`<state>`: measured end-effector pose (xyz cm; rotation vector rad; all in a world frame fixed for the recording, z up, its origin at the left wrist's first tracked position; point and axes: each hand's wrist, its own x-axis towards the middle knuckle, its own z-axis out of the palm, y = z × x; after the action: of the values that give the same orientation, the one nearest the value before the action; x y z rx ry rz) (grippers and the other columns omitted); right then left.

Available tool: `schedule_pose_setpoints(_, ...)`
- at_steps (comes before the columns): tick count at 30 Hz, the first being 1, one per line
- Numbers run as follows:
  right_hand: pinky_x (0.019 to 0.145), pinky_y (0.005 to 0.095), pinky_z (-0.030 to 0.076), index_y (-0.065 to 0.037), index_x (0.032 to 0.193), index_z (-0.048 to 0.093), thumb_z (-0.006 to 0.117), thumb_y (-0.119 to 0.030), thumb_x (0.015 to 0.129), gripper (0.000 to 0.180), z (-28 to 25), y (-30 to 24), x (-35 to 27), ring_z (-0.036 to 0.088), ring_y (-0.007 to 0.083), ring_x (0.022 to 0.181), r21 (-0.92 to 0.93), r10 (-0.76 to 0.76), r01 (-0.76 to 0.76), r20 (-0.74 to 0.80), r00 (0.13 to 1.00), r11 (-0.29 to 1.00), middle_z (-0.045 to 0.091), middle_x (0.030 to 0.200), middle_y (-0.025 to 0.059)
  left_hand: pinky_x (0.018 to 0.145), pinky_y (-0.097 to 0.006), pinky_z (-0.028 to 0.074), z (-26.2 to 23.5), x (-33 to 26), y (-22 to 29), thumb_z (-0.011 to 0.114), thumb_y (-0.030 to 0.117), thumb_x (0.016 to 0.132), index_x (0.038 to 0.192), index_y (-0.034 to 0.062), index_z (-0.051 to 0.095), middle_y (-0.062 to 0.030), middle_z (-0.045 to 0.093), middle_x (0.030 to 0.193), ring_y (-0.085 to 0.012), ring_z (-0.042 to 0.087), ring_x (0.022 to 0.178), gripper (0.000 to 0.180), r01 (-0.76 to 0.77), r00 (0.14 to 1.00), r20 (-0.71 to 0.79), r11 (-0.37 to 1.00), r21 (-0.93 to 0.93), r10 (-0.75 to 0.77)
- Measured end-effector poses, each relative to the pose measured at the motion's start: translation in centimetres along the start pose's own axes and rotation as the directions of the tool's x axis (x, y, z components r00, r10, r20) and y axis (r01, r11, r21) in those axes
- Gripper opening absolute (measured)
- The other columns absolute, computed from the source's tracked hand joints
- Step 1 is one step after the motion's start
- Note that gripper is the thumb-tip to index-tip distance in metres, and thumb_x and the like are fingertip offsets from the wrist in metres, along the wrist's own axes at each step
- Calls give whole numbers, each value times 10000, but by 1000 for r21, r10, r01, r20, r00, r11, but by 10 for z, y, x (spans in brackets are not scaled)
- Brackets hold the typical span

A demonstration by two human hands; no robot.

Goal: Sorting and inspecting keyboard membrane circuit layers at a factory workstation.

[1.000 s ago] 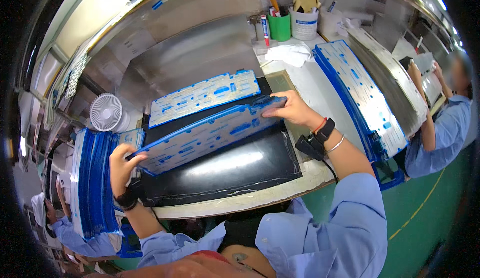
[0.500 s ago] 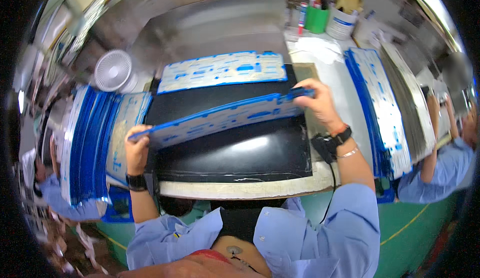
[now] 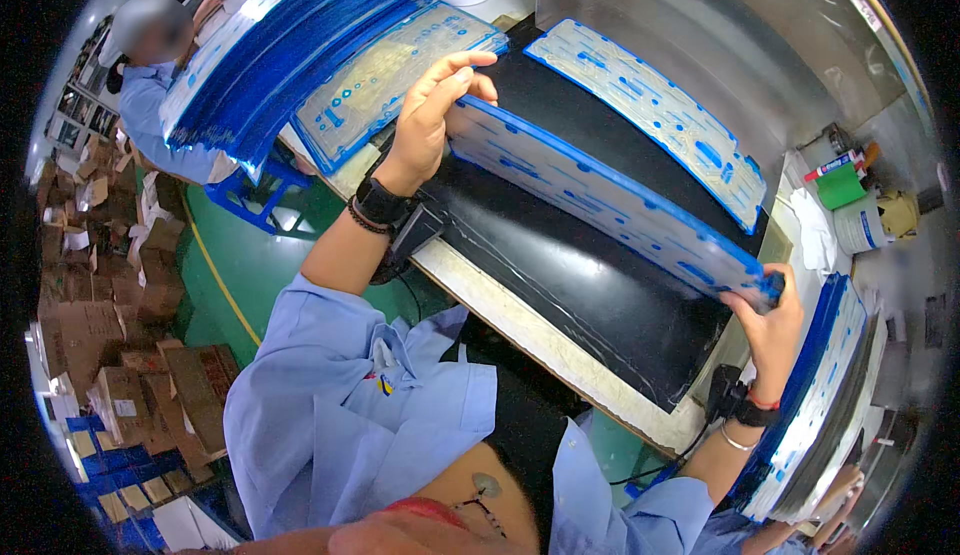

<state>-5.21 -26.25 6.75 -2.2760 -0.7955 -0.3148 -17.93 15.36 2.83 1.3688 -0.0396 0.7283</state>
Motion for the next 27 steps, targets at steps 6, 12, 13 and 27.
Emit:
schedule_pose_setpoints(6,789,263,460,-39,935,607,692,-67,806,156,-18,64,-24,591,114,869,482,211,-173,-25,977,859,650,964,54,739,-203,437,-6,4,1,510,230,964,1120,6,590,-38,634,894,-78,566,852,284,76,997,-25,996,52,-75)
schedule_pose_setpoints(12,650,257,506,-1,988,638,703,-162,846,224,31,28,-7,615,90,717,629,399,-321,20,917,708,668,858,37,787,-287,479,23,-28,38,776,143,756,1049,-3,560,-96,602,1002,-164,598,859,393,-47,999,41,745,665,26)
schedule_pose_setpoints(13,669,256,508,-9,1006,638,703,-155,841,230,26,21,0,621,90,742,603,362,-379,157,919,702,677,883,51,806,-285,467,18,-37,51,769,112,742,1025,-1,558,-89,595,983,-146,573,889,371,-57,997,81,724,687,2)
schedule_pose_setpoints(27,741,258,511,2,1006,656,768,-176,772,315,41,-8,17,639,95,792,544,135,-262,263,955,797,704,892,56,948,-335,466,113,78,1,662,223,890,1388,37,380,-178,578,1224,-230,576,1126,601,-8,396,761,827,563,-514)
